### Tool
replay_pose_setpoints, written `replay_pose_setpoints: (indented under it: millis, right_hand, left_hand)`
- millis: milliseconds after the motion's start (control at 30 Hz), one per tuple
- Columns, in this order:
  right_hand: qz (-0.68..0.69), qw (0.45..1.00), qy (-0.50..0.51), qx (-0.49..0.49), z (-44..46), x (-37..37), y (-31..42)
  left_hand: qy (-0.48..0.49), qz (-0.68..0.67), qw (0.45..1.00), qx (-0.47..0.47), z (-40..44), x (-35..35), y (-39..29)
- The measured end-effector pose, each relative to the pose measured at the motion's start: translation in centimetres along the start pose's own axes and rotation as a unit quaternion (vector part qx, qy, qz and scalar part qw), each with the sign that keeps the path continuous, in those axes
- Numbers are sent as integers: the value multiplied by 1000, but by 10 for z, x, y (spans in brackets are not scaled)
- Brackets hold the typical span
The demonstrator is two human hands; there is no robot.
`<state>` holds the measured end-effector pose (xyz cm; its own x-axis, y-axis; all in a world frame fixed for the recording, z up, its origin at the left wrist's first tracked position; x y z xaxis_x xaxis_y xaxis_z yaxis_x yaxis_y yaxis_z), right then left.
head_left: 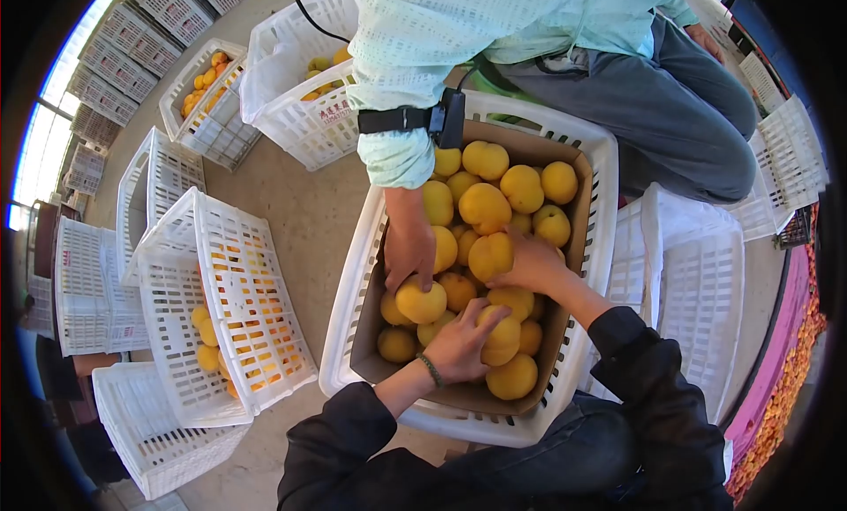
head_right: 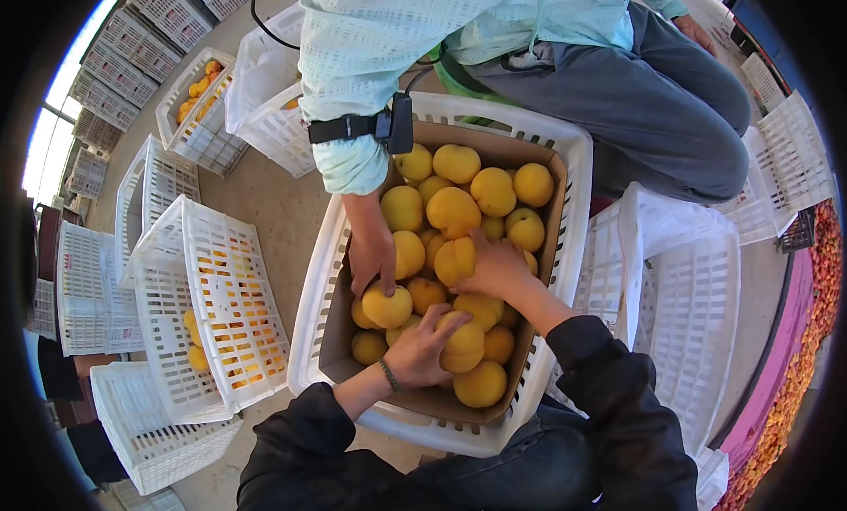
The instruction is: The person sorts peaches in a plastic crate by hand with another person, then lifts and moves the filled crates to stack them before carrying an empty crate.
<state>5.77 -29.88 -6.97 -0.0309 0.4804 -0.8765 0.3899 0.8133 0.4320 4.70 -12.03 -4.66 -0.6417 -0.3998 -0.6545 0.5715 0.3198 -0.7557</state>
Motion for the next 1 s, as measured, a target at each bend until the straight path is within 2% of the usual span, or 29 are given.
replay_pose_setpoints:
  millis: [67,267,333,433,567,633,667,767,833,967,1000]
  right_hand:
    - [-34,999,-18,12,0,1,4]
    - [55,997,-49,19,3,4,-2]
    - [165,984,-60,17,6,2,-4]
    - [90,994,-63,-1,6,6,3]
    - [93,995,-42,12,7,4,5]
    - [179,983,8,31,8,6,8]
    - [177,984,8,27,7,3,11]
    - [219,975,22,-25,6,-6,23]
    - [311,947,-45,-70,4,-13,21]
    - [370,927,28,-50,4,-24,17]
    - [419,906,52,-14,4,-21,15]
  left_hand:
    - [-2,3,1000,3,1,0,0]
    - [8,0,1000,11,2,0,0]
    - [13,4,1000,4,2,-2,-3]
    - [-15,0,1000,26,2,-2,0]
    - [-24,-5,999,34,1,-1,1]
    - [-12,-3,1000,27,1,-2,0]
    - [-16,-2,1000,26,1,-2,1]
    - [-14,-10,1000,15,0,-2,3]
    - [10,-14,1000,11,-1,-2,0]
    - [40,13,999,1,2,-4,-1]
    - [34,11,999,2,2,-4,-1]
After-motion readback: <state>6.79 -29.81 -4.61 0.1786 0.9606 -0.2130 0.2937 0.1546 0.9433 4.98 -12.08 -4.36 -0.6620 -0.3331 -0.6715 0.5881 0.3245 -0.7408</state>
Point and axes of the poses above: each hand's wrist, its own z-axis towards the middle knuckle, its own x-axis out of the palm, y = z × x, the point moved 3 cm from there along z, towards the middle knuckle, and after that the axes turned 13 degrees about -y, right-handed, at the moved point
